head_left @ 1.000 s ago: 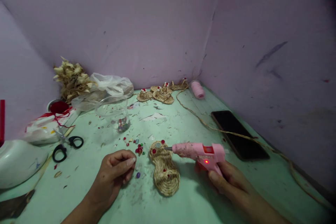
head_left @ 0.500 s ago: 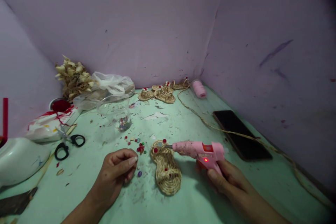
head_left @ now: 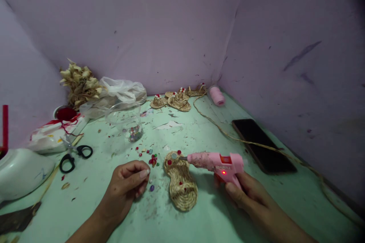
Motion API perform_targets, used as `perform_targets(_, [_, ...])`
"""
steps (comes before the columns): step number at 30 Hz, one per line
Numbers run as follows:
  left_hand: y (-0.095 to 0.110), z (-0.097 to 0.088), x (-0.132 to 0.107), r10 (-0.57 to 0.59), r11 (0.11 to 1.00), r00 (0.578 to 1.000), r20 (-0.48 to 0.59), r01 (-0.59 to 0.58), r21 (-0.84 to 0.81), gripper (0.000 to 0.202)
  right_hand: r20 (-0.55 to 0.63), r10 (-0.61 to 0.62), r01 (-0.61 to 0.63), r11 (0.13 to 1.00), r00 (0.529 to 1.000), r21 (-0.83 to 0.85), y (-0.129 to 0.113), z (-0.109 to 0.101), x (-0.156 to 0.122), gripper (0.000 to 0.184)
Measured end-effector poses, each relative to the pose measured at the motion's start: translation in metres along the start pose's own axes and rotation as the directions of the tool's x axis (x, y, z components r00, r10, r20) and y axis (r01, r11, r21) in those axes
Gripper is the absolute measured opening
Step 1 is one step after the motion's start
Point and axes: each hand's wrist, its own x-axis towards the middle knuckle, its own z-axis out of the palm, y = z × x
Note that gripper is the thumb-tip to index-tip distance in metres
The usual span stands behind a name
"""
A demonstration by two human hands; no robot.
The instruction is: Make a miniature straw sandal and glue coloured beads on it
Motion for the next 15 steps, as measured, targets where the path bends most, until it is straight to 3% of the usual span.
perform_targets(6, [-0.0027,-0.0016,0.0014,0.000,1.000,1.000,0.003,0.000,-0.004,0.022,0.001,-0.051,0.051,0.996,0.999,-0.076,-0.0013,-0.0016,0.0014,0.027])
perform_targets(15, [-0.0029,-0.0017,0.0019,-0.004,1.000,1.000,0.005,0.004,-0.010,0.022,0.017,-0.053,0.053,0.998,0.998,-0.033,0.0019,-0.0020,0.0021,0.026])
